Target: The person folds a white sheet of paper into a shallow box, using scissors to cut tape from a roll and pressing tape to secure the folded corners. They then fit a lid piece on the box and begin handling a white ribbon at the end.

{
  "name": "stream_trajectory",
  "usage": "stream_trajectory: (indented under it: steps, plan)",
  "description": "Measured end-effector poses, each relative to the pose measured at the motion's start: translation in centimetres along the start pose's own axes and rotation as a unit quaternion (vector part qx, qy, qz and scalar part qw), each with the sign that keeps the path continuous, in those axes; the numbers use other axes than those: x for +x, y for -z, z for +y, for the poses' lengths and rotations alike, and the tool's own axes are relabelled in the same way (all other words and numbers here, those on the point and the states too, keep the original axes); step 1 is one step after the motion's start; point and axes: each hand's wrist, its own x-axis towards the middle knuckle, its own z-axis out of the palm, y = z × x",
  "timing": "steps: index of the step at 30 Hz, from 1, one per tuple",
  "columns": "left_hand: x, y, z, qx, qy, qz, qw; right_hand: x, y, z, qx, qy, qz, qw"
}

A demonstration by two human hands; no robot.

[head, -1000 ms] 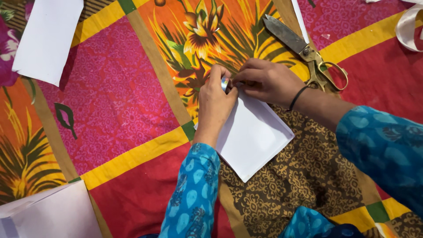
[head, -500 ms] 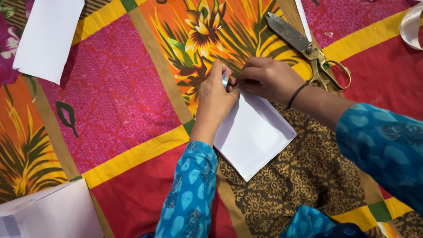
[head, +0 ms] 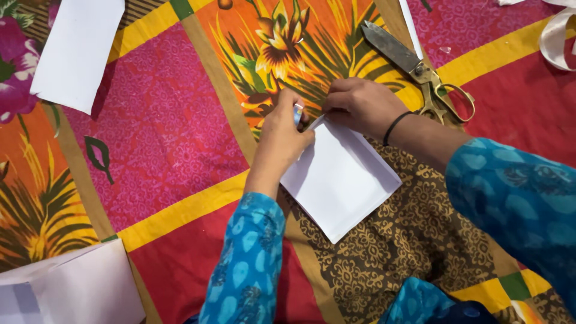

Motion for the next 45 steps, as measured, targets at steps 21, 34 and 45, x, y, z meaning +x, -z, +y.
stream_trajectory:
  steps: [21,34,45]
  plan:
    - [-1.2,2.6,0.6,0.054,-0.081,0.109,0.989,0.1,0.1,0.7,0.02,-0.071,0.03,0.997]
    - [-5.0,1.4,5.9,0.001,-0.164,0.075,0.984,-0.3,2.7,-3.0,0.344,-0.135,0.04,0.928]
    - [-8.1,0.1,6.9,-0.046,-0.13,0.109,0.984,-2.0,5.1,-7.9,0.53,-0.216,-0.02,0.82]
